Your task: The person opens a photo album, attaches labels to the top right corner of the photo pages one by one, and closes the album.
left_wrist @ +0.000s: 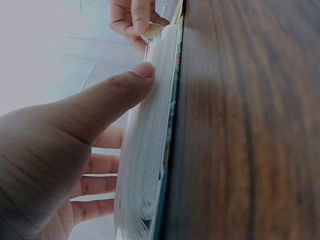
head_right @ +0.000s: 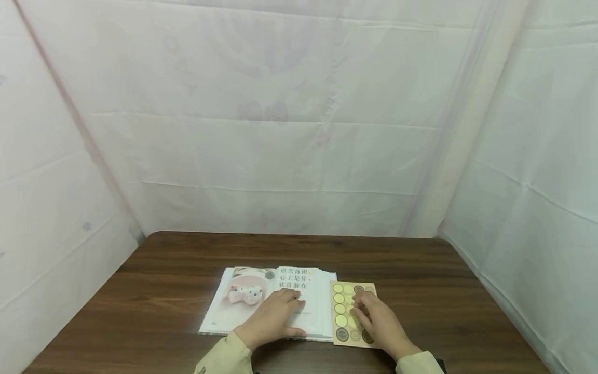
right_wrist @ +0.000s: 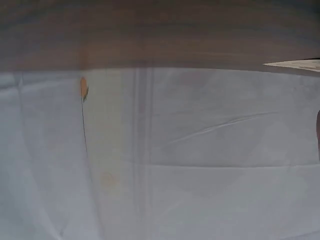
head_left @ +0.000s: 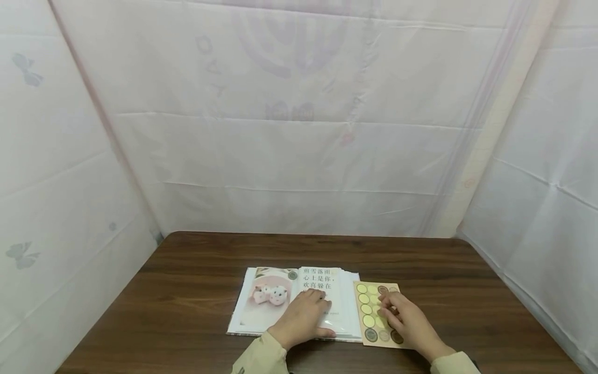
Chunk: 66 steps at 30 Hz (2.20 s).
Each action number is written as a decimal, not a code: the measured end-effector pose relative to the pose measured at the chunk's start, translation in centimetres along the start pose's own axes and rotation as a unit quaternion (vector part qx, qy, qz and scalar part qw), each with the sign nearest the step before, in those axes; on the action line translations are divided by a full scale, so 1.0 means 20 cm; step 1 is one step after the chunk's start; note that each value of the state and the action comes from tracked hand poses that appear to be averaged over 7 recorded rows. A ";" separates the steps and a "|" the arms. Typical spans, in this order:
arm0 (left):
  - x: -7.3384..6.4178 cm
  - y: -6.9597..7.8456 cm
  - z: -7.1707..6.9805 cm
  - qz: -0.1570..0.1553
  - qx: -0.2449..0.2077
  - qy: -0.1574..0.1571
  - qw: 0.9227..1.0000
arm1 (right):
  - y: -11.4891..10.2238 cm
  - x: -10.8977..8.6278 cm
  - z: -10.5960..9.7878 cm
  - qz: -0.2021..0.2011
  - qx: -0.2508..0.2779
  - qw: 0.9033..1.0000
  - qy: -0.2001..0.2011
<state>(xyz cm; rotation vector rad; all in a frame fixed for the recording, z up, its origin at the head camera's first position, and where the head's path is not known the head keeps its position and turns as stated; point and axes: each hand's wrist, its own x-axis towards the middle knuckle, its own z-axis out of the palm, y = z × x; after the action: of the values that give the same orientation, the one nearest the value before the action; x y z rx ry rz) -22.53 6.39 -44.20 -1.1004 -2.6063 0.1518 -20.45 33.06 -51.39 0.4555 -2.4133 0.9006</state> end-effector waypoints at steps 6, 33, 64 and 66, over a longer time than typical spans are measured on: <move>0.00 0.00 0.00 -0.008 -0.015 -0.006 1.000 | -0.02 0.04 -0.05 -0.005 0.040 0.999 -0.011; 0.00 0.00 0.00 -0.008 -0.012 0.000 1.000 | -0.14 0.26 -0.06 0.025 0.104 0.989 -0.106; -0.01 0.02 -0.01 -0.013 -0.013 0.000 1.000 | -0.19 0.49 0.05 0.049 0.121 0.981 -0.143; -0.01 0.03 -0.02 -0.012 -0.013 0.001 1.000 | -0.19 0.49 0.05 0.063 0.128 0.979 -0.148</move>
<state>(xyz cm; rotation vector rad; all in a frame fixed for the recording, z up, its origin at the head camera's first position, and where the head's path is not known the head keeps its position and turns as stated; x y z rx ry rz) -21.92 6.56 -44.08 -1.0769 -2.6261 0.1122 -26.98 28.33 -44.50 0.5715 -2.6271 1.2898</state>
